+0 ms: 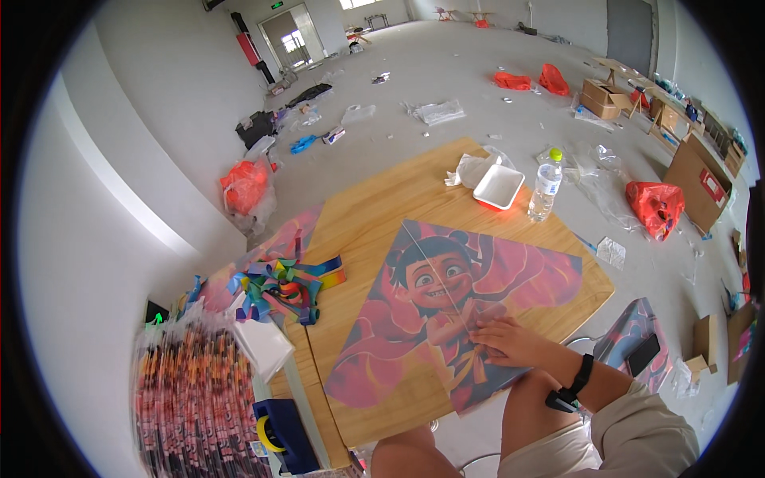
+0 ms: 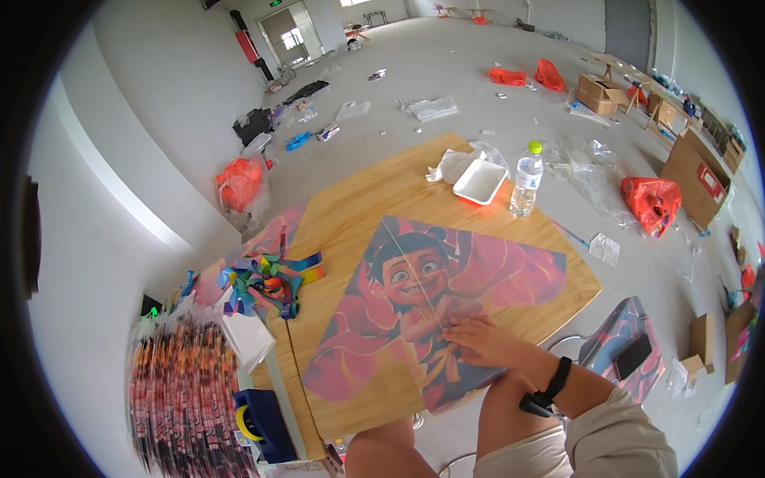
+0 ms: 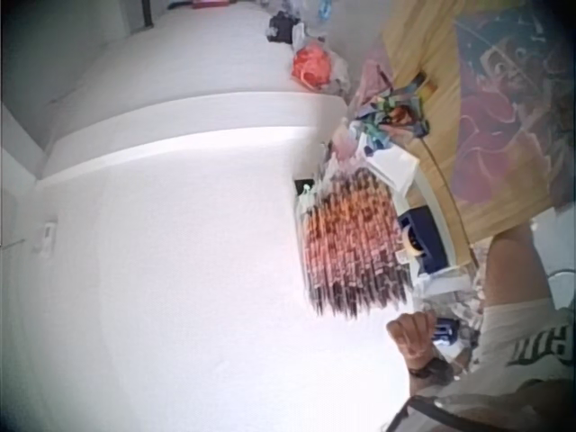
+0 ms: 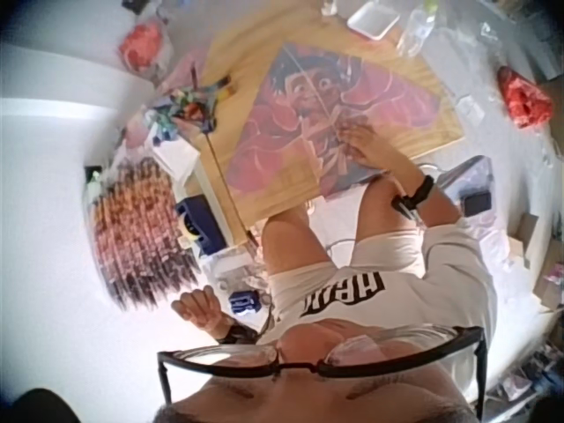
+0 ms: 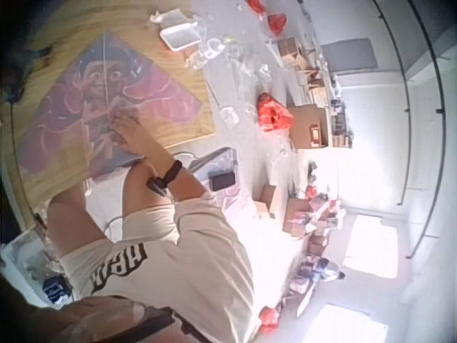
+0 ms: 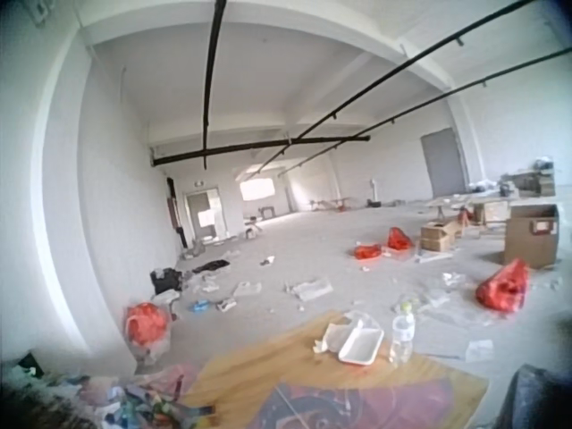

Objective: The recorder is assembling a printed kite by inserting plastic or wooden rods into the pre-cut fabric or plastic skin of the kite.

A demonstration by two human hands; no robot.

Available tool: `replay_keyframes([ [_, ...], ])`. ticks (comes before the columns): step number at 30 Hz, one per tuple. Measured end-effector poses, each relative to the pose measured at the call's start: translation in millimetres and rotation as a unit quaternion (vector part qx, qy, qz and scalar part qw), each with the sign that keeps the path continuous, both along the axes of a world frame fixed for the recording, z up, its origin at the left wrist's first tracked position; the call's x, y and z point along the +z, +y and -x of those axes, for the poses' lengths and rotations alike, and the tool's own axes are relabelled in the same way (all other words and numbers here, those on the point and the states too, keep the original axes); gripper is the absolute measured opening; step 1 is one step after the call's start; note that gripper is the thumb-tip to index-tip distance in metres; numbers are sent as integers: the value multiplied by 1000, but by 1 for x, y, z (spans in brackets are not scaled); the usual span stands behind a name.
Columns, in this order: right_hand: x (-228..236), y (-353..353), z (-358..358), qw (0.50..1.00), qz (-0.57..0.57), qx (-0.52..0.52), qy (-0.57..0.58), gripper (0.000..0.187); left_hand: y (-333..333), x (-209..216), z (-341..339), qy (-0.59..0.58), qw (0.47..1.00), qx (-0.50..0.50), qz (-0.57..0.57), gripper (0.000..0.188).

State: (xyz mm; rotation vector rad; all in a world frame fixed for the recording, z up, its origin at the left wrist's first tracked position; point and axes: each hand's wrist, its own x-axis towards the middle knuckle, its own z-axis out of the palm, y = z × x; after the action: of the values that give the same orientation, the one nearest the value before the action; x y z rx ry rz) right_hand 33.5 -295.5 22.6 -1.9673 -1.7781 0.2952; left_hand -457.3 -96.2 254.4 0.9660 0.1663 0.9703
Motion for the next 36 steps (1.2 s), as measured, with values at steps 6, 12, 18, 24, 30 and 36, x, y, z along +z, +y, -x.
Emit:
replay_keyframes([
  [6, 0, -3, 6, 1000, -10, 4, -24, 62, -4, 1, 0, 0, 1000, -1, 0, 14],
  [12, 6, -3, 9, 999, -11, 5, -43, 63, -5, 2, -2, 6, 1000, 1, -2, 15],
  [18, 7, -2, 10, 999, -12, 6, -36, 58, -6, 2, -3, 8, 1000, 2, -1, 15],
  [24, 7, -1, 11, 999, -18, 6, -49, 62, -6, 3, -5, 9, 1000, 4, -3, 16],
  [30, 2, 1, 10, 998, -14, 6, -53, 62, -5, 4, -5, 12, 1000, 6, -3, 16],
  [36, 1, 3, 10, 998, -18, 3, -57, 61, -9, 6, -5, 20, 1000, 12, -10, 17],
])
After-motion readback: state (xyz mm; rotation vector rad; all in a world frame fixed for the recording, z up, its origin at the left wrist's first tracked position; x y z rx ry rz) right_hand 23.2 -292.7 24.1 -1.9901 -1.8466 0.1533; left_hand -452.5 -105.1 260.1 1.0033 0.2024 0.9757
